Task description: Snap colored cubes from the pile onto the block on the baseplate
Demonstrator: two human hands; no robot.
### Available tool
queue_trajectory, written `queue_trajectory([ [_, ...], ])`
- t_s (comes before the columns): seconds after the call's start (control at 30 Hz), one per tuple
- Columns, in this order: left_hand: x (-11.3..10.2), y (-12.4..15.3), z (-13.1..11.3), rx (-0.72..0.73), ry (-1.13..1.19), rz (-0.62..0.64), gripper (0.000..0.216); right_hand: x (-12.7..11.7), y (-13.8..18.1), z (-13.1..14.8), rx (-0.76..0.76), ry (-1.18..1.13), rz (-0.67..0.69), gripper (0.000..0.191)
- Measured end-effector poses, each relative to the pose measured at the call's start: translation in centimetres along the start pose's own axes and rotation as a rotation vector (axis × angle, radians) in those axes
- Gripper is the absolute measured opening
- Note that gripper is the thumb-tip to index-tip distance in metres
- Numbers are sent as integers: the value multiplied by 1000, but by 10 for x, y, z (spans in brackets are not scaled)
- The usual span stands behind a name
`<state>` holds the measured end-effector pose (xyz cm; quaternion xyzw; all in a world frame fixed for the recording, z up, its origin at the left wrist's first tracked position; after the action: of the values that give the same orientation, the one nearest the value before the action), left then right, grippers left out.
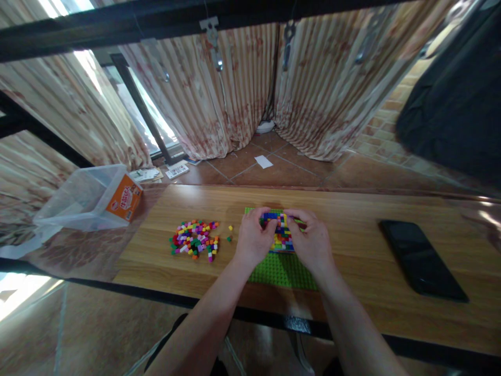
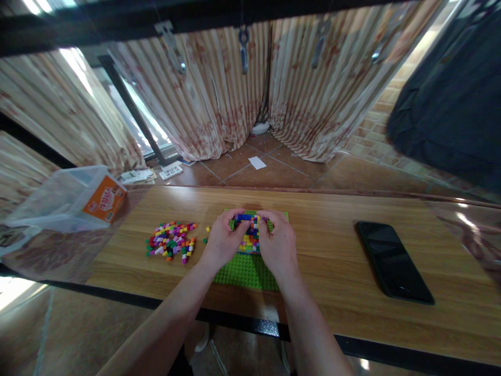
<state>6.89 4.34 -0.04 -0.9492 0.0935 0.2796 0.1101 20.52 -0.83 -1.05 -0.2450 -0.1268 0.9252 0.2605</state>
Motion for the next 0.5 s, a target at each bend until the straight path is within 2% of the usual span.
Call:
queue_trajectory([
  [0.2, 7, -4, 7, -110, 153, 2, 22, -1, 1, 3, -22, 27, 23, 25],
  [0.5, 7, 1, 5, -139, 198, -17, 21, -3, 1, -1, -8, 65, 37, 28],
])
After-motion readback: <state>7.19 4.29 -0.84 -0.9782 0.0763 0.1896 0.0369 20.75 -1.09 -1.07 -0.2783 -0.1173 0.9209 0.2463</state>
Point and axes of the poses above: each hand's wrist, its own y-axis away from the middle knuckle, its own x-axis out of the palm, z = x × y, the point moved 4 cm from there along -y, towards the middle knuckle, and after that the axes turned 5 degrees about -x, right-handed, at the moved point
